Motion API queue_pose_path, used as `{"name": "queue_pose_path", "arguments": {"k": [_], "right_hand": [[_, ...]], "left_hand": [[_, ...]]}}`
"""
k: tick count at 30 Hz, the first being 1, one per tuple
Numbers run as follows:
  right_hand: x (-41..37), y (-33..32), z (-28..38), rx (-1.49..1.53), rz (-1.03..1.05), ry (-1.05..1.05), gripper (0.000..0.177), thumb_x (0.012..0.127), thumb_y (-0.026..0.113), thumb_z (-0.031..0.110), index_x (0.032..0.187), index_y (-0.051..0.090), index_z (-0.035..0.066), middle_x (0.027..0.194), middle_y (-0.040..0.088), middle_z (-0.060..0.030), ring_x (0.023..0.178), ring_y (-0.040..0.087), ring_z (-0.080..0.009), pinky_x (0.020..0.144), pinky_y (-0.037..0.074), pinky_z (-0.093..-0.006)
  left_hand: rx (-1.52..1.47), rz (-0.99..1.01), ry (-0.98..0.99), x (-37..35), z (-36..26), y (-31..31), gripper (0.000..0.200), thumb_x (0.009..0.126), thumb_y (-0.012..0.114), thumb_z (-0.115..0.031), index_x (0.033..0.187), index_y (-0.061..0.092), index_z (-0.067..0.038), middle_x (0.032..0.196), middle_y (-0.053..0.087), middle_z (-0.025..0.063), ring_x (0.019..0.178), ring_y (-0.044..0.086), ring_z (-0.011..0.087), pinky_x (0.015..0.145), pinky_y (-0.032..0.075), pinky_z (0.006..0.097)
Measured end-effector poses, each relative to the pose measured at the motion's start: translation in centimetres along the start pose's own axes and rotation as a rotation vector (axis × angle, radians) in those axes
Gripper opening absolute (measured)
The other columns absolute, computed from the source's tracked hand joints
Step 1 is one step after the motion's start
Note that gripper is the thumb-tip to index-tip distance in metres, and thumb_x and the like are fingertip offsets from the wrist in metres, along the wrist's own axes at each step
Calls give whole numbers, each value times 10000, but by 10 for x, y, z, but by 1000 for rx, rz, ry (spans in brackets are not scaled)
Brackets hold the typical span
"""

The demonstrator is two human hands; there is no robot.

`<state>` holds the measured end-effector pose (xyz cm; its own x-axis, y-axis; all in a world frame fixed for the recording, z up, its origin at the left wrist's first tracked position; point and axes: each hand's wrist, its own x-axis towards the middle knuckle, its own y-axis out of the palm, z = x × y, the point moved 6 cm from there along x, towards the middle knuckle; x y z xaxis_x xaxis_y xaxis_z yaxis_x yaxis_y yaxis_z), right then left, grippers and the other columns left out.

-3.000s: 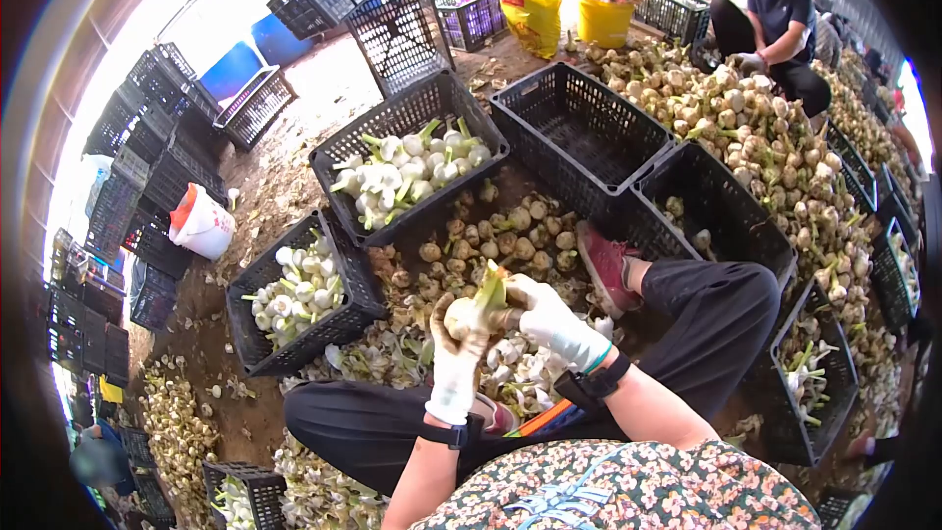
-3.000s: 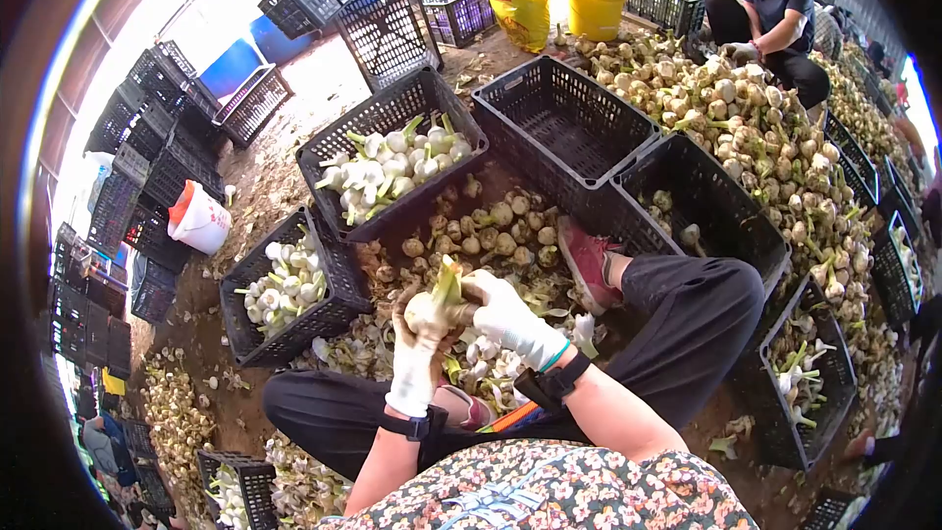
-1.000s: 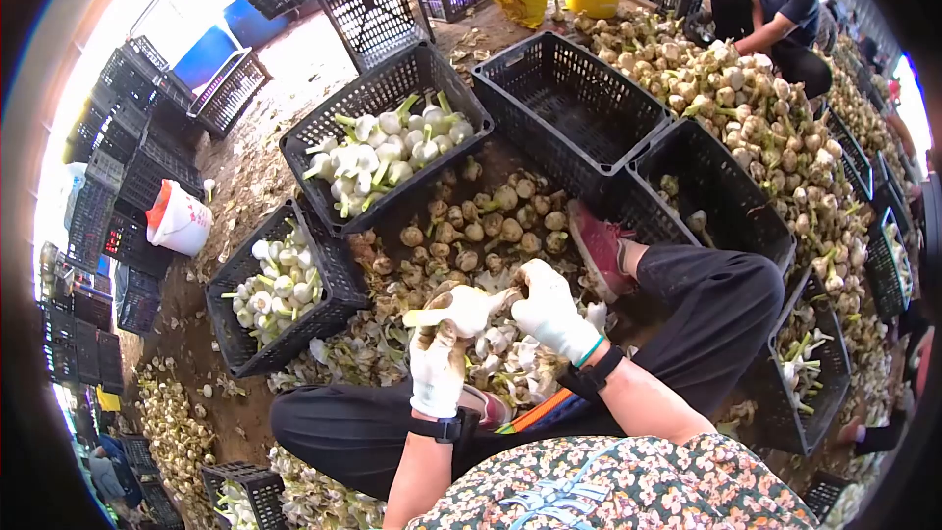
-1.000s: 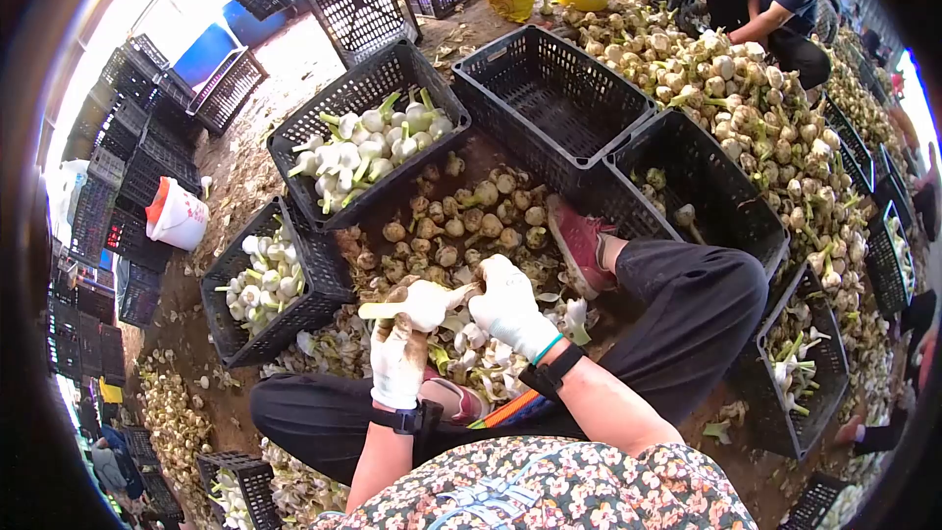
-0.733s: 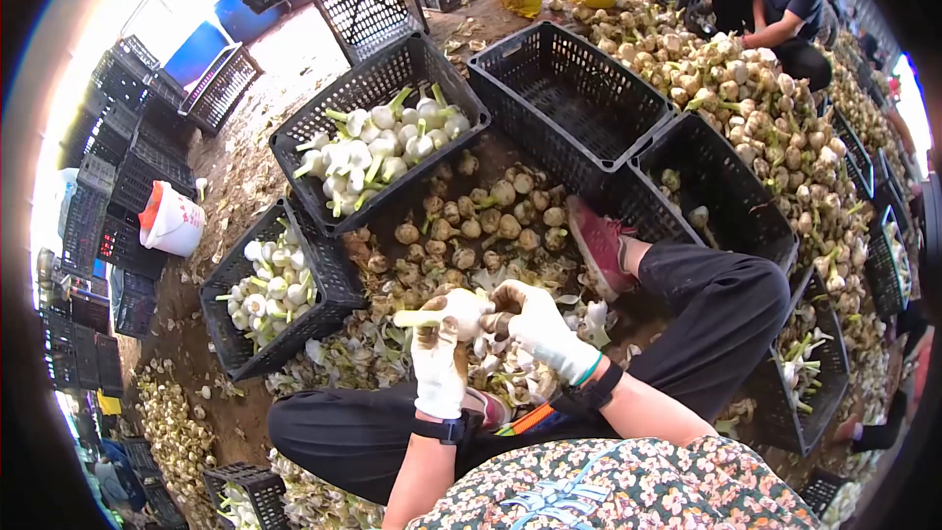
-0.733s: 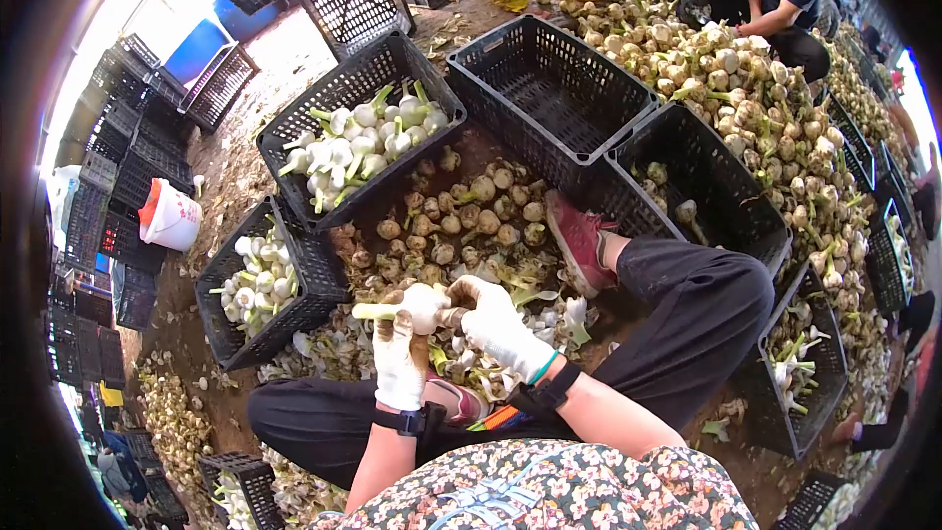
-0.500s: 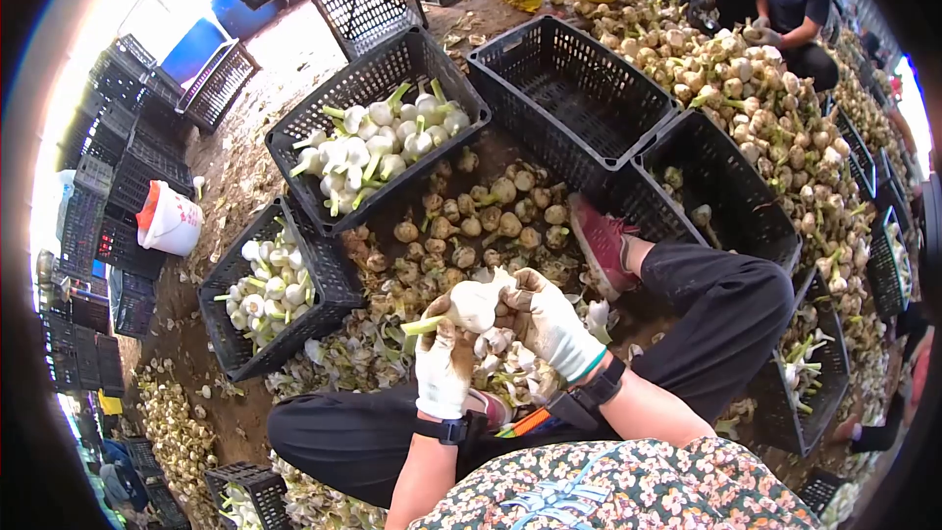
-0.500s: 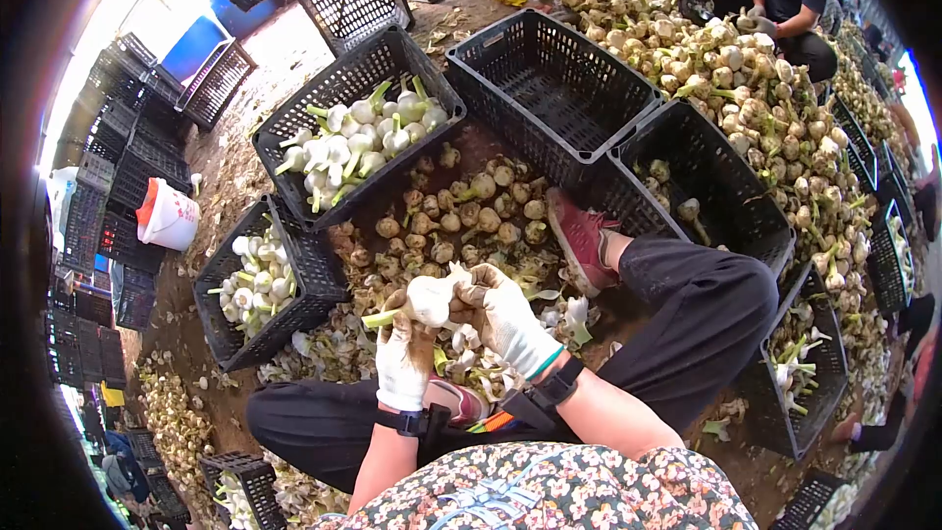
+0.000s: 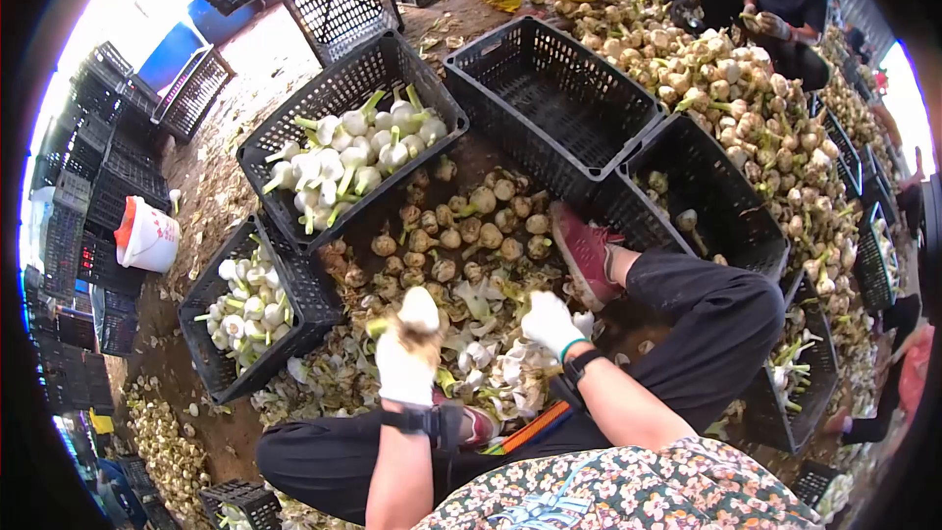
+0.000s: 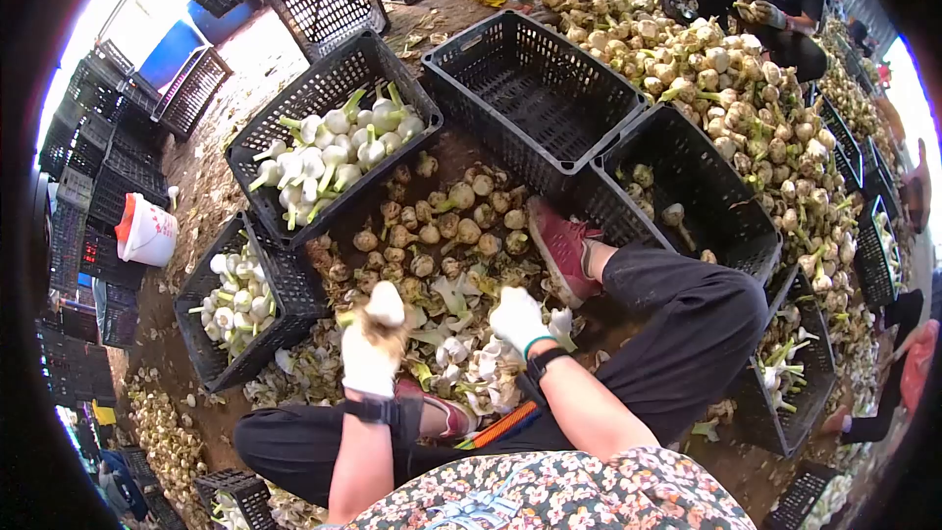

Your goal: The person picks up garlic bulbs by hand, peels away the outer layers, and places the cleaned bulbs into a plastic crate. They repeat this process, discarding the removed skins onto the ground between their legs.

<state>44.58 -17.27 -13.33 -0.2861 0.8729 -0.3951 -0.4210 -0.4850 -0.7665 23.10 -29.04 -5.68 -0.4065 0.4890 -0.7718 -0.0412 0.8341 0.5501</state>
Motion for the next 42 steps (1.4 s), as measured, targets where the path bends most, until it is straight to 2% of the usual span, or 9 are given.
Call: {"name": "queue_pose_path", "arguments": {"k": [3,7,12,15,17,21,24,28,42], "right_hand": [[55,-6,13,127,-184,-163,383,813,512,100,1180,607,40,1132,587,-269,1062,581,-425,926,475,-460],[130,26,21,-84,19,-71,365,854,521,137,1202,627,103,1173,587,-238,1147,564,-409,968,474,-465],[146,51,-20,331,-184,24,329,810,519,29,1093,671,97,975,695,-160,918,667,-375,837,537,-411],[81,34,13,1526,378,436,251,891,520,-45,1100,557,88,1017,669,-166,774,676,-303,584,555,-377],[29,5,58,1815,654,195,172,928,590,50,1087,539,93,1011,689,-163,702,685,-277,539,551,-360],[-25,-44,104,1772,914,-28,313,942,614,107,1244,534,85,1066,683,-97,764,679,-208,593,547,-325],[-34,-73,116,1245,513,-216,423,916,685,234,1262,572,18,1011,668,-24,766,617,-73,645,510,-240],[-55,-78,142,1358,426,-319,390,899,710,366,1107,645,42,919,660,17,755,584,-49,650,457,-217],[-107,-80,163,1593,658,-293,363,925,621,62,1273,550,-11,1135,669,-99,973,670,-176,830,558,-313]], "left_hand": [[40,780,369,-28,-55,99,464,993,533,-373,1312,484,-41,1303,539,180,1190,559,301,983,539,445],[134,926,376,-39,-73,121,376,1018,485,-363,1300,565,-127,1296,604,109,1203,581,273,1020,496,468],[383,396,338,6,-27,35,419,970,611,-217,1357,496,-108,1217,604,77,1063,627,228,909,534,379],[664,378,298,21,13,19,597,941,659,-257,1446,383,-96,1310,508,115,1114,573,240,973,494,398],[776,499,331,24,36,22,666,950,650,-285,1494,314,-98,1327,498,114,1167,549,239,987,484,392],[610,673,268,-17,38,48,605,911,691,-122,1433,390,-78,1295,549,83,1141,572,208,967,501,328],[668,744,503,-47,19,56,584,865,696,-6,1383,428,-46,1320,529,80,1179,549,198,1009,476,330],[771,748,682,-70,8,50,628,803,672,119,1365,439,-37,1354,509,79,1238,510,193,1071,427,337],[849,711,888,-116,-17,35,603,734,659,174,1276,500,-37,1364,508,85,1259,498,207,1076,405,332]]}}
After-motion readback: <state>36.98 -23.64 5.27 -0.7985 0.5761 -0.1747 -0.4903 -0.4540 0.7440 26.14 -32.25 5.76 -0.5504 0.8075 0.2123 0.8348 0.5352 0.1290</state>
